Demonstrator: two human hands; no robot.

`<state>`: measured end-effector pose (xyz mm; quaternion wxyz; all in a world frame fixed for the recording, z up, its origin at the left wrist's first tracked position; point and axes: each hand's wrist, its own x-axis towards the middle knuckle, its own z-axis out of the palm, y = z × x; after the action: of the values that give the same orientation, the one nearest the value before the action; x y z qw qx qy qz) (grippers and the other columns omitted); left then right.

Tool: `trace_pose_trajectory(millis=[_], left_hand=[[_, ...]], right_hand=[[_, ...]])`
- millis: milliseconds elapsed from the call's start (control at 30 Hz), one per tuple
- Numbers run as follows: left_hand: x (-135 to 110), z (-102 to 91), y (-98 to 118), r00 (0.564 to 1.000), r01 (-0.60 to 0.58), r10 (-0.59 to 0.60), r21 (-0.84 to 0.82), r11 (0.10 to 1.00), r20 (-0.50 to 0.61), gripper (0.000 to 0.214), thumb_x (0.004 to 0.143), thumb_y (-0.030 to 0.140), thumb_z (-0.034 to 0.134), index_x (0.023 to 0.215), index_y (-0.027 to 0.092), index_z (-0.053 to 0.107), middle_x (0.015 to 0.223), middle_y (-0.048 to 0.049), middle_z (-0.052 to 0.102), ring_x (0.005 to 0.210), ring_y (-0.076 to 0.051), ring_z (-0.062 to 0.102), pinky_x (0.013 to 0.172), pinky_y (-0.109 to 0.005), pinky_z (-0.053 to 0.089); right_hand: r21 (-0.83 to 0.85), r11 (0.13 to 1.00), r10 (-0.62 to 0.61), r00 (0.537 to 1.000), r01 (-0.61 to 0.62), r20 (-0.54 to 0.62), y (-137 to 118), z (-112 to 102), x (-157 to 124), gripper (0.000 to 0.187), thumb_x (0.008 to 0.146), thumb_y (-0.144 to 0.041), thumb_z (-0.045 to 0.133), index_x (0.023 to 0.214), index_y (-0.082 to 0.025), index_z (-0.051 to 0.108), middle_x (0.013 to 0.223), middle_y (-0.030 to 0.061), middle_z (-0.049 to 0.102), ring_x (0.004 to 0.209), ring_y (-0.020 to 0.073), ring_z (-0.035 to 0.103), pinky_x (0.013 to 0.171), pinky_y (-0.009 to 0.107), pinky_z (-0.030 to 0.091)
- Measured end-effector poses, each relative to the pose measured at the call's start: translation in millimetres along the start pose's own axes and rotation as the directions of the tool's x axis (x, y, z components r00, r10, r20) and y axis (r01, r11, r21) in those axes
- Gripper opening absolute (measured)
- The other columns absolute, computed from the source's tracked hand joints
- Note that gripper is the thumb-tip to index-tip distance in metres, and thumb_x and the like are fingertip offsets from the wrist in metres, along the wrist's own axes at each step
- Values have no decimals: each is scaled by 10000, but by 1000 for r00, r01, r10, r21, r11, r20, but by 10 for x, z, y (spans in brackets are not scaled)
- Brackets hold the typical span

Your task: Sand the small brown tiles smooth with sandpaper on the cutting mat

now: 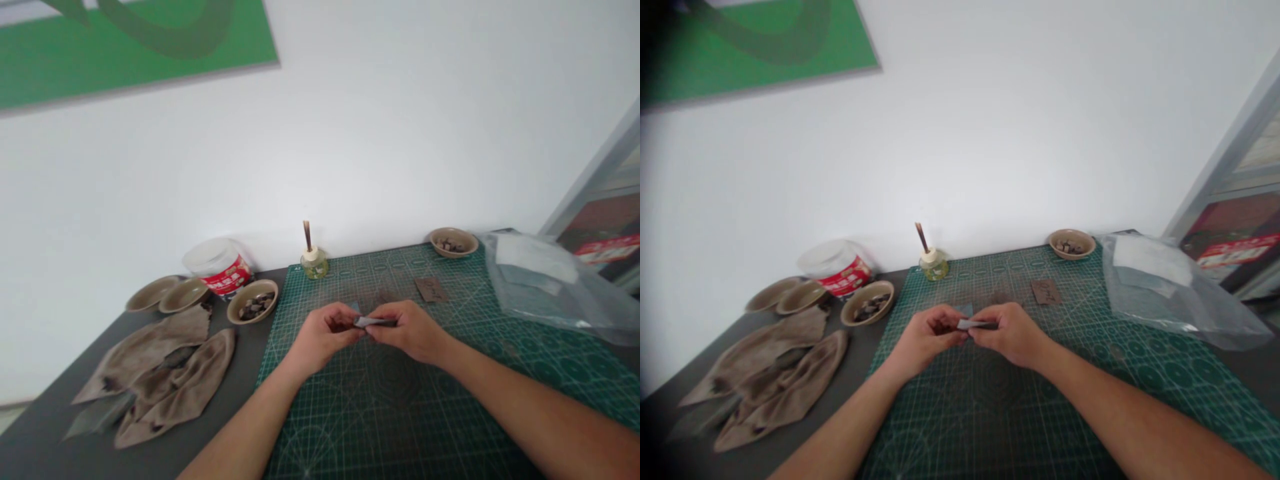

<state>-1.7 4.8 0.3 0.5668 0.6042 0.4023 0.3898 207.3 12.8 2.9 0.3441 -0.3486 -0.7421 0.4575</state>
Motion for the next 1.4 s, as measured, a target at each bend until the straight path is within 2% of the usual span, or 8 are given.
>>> trace_pose_trajectory(millis=[100, 267, 400, 467, 533, 667, 1067, 1400], left_hand=[[13, -7, -2, 1000, -4, 4, -52, 999, -2, 209, 750, 238, 749, 872, 142, 608, 773, -36, 715, 668, -128, 661, 643, -240, 501], [32, 2, -20, 997, -14, 6, -101, 995, -78, 229, 755, 250, 741, 832, 164, 543, 805, -38, 721, 748, -158, 689, 731, -287, 527], [26, 2, -15, 980, -93, 106, 83, 992, -167, 180, 740, 245, 742, 783, 159, 590, 794, -19, 681, 730, -133, 635, 682, -236, 488], [20, -7, -14, 969, -102, 138, 177, 979, -203, 166, 736, 258, 739, 770, 161, 608, 746, -3, 652, 687, -122, 599, 633, -218, 462], [13, -12, -12, 965, -90, 144, 239, 967, -221, 158, 741, 274, 731, 763, 164, 620, 708, 4, 634, 653, -119, 575, 608, -216, 448], [-5, 3, 9, 955, -103, 176, 289, 952, -240, 114, 746, 247, 712, 790, 168, 641, 772, -12, 647, 722, -138, 594, 665, -232, 466], [-10, 56, 13, 961, -31, 90, 221, 975, -261, 125, 744, 216, 697, 778, 174, 584, 619, 25, 638, 573, -125, 603, 571, -221, 464], [-39, 84, 20, 966, -19, 62, 171, 985, -253, 150, 784, 251, 689, 782, 178, 558, 619, 9, 681, 571, -136, 640, 576, -234, 497]], right_hand=[[6, 1000, 10, 999, -9, -31, -5, -5, 3, 197, 848, -309, 605, 877, -173, 744, 725, 4, 699, 667, 150, 603, 595, 230, 416], [-204, 977, -92, 982, 58, -163, -65, 30, -10, 180, 869, -291, 580, 853, -188, 726, 716, -8, 692, 641, 138, 596, 583, 224, 401], [-237, 959, -193, 970, 156, -146, -54, 81, -15, 222, 871, -241, 575, 1045, -232, 713, 977, 16, 739, 849, 165, 670, 767, 256, 488], [-284, 933, -270, 951, 220, -149, -23, 97, -4, 264, 863, -219, 588, 1102, -249, 698, 1113, 34, 713, 980, 181, 658, 882, 302, 490], [-379, 886, -347, 924, 266, -163, 7, 108, 10, 259, 857, -201, 605, 1091, -253, 705, 1135, 46, 703, 1019, 191, 638, 926, 345, 483], [-543, 787, -442, 882, 294, -164, 28, 128, 19, 272, 858, -167, 616, 1105, -238, 702, 1073, 62, 701, 987, 199, 612, 903, 370, 494], [-711, 634, -471, 881, 304, -44, 25, 169, -1, 368, 897, -175, 561, 1258, -220, 619, 1189, 72, 684, 981, 214, 631, 908, 381, 489], [-777, 570, -467, 883, 268, -38, 2, 176, -6, 328, 931, -201, 516, 1241, -206, 622, 1201, 57, 685, 970, 223, 632, 868, 389, 464]])
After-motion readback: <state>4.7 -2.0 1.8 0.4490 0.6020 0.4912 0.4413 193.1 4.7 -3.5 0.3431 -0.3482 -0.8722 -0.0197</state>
